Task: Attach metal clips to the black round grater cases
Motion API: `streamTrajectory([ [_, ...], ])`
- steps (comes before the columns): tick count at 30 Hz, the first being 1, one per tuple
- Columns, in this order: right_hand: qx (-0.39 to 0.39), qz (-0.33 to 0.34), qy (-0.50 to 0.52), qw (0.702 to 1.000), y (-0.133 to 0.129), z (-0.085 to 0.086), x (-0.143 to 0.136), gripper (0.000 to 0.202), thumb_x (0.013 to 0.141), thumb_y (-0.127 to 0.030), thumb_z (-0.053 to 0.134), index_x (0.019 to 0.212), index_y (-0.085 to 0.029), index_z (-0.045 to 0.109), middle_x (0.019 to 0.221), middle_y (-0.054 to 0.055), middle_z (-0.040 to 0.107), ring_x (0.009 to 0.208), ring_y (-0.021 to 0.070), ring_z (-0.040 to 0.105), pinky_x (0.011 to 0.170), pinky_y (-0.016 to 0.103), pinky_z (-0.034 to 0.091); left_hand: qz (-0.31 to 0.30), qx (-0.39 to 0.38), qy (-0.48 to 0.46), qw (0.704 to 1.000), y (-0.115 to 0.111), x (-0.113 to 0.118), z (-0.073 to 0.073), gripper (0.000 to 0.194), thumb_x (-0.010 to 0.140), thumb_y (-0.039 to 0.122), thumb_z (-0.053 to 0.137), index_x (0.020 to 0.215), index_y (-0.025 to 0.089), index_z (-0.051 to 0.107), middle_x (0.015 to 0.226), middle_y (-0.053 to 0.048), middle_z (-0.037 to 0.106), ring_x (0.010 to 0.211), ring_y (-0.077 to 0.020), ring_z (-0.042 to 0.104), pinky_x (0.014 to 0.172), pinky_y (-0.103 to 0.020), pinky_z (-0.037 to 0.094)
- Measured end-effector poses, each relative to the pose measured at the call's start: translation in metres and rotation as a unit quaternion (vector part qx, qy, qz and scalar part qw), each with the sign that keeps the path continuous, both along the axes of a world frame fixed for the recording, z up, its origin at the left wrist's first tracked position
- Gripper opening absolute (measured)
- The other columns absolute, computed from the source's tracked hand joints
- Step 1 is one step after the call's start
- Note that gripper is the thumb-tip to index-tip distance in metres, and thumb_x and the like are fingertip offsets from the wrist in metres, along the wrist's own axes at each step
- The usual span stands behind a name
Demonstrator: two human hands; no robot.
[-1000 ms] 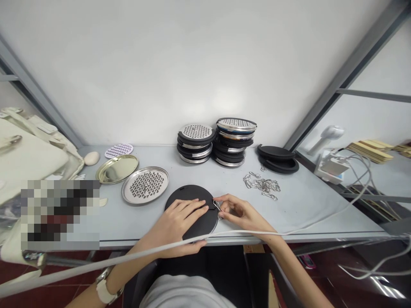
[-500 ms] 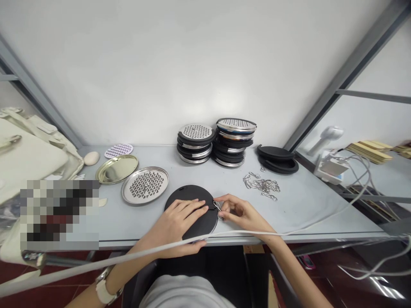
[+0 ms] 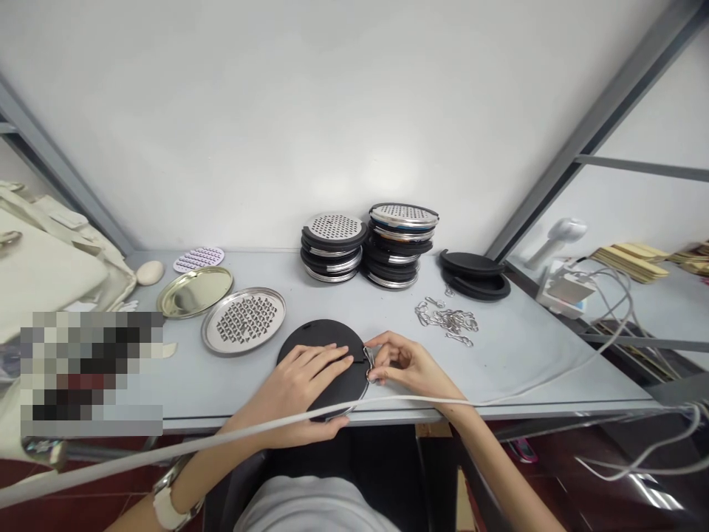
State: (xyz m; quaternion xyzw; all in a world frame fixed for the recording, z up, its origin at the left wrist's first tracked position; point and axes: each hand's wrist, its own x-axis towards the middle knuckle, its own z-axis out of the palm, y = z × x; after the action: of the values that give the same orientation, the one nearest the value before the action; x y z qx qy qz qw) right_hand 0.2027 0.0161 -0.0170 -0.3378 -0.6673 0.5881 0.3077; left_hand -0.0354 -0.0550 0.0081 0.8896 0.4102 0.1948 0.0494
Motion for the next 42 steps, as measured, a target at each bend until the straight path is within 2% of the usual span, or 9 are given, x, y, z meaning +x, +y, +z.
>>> streamTrajectory([
  [8, -0.007, -0.011, 0.008, 1.000, 0.0001, -0.0001, 0.0005, 0.041, 0.070, -0.034, 0.079, 0.104, -0.018, 0.062, 0.074, -0.001, 0.065, 0.072, 0.0144, 0.064, 0.074, 0.029, 0.050, -0.001, 0.003, 0.003, 1.000, 0.0001, 0.0013, 0.0015, 0.067, 0.077, 0.033, 0.063, 0.139, 0.022, 0.043, 0.140, -0.008, 0.050, 0.128, -0.0278, 0.046, 0.102, -0.041, 0.039],
  [14, -0.026, 0.008, 0.019, 0.999, -0.0006, 0.0034, 0.0025, 0.041, 0.071, -0.031, 0.079, 0.106, -0.019, 0.062, 0.078, 0.000, 0.066, 0.075, 0.0145, 0.064, 0.078, 0.030, 0.050, -0.001, 0.000, 0.011, 1.000, 0.0007, -0.0007, -0.0005, 0.066, 0.077, 0.035, 0.062, 0.139, 0.022, 0.042, 0.142, -0.007, 0.048, 0.129, -0.0274, 0.044, 0.103, -0.042, 0.038],
  [29, -0.043, -0.004, 0.020, 0.999, 0.0035, 0.0034, -0.0001, 0.037, 0.069, -0.029, 0.080, 0.100, -0.016, 0.064, 0.075, 0.001, 0.070, 0.071, 0.0150, 0.066, 0.073, 0.030, 0.050, 0.014, -0.011, 0.002, 1.000, -0.0003, 0.0034, -0.0010, 0.063, 0.078, 0.037, 0.059, 0.138, 0.023, 0.043, 0.142, -0.004, 0.047, 0.129, -0.0267, 0.043, 0.105, -0.042, 0.032],
  [34, -0.068, 0.002, 0.025, 0.997, 0.0045, 0.0073, 0.0000, 0.034, 0.069, -0.025, 0.080, 0.097, -0.015, 0.065, 0.073, 0.000, 0.069, 0.068, 0.0138, 0.065, 0.068, 0.027, 0.049, 0.018, -0.023, -0.003, 1.000, 0.0007, 0.0033, 0.0016, 0.068, 0.073, 0.038, 0.063, 0.137, 0.024, 0.044, 0.142, -0.001, 0.047, 0.127, -0.0256, 0.044, 0.105, -0.042, 0.031],
  [42, -0.064, 0.029, 0.024, 0.997, 0.0084, 0.0075, 0.0031, 0.033, 0.069, -0.023, 0.080, 0.098, -0.016, 0.065, 0.075, 0.001, 0.069, 0.071, 0.0145, 0.065, 0.072, 0.029, 0.049, 0.025, -0.027, -0.018, 0.999, 0.0016, 0.0044, 0.0000, 0.066, 0.072, 0.037, 0.063, 0.134, 0.025, 0.046, 0.140, 0.000, 0.050, 0.125, -0.0246, 0.045, 0.105, -0.040, 0.029],
])
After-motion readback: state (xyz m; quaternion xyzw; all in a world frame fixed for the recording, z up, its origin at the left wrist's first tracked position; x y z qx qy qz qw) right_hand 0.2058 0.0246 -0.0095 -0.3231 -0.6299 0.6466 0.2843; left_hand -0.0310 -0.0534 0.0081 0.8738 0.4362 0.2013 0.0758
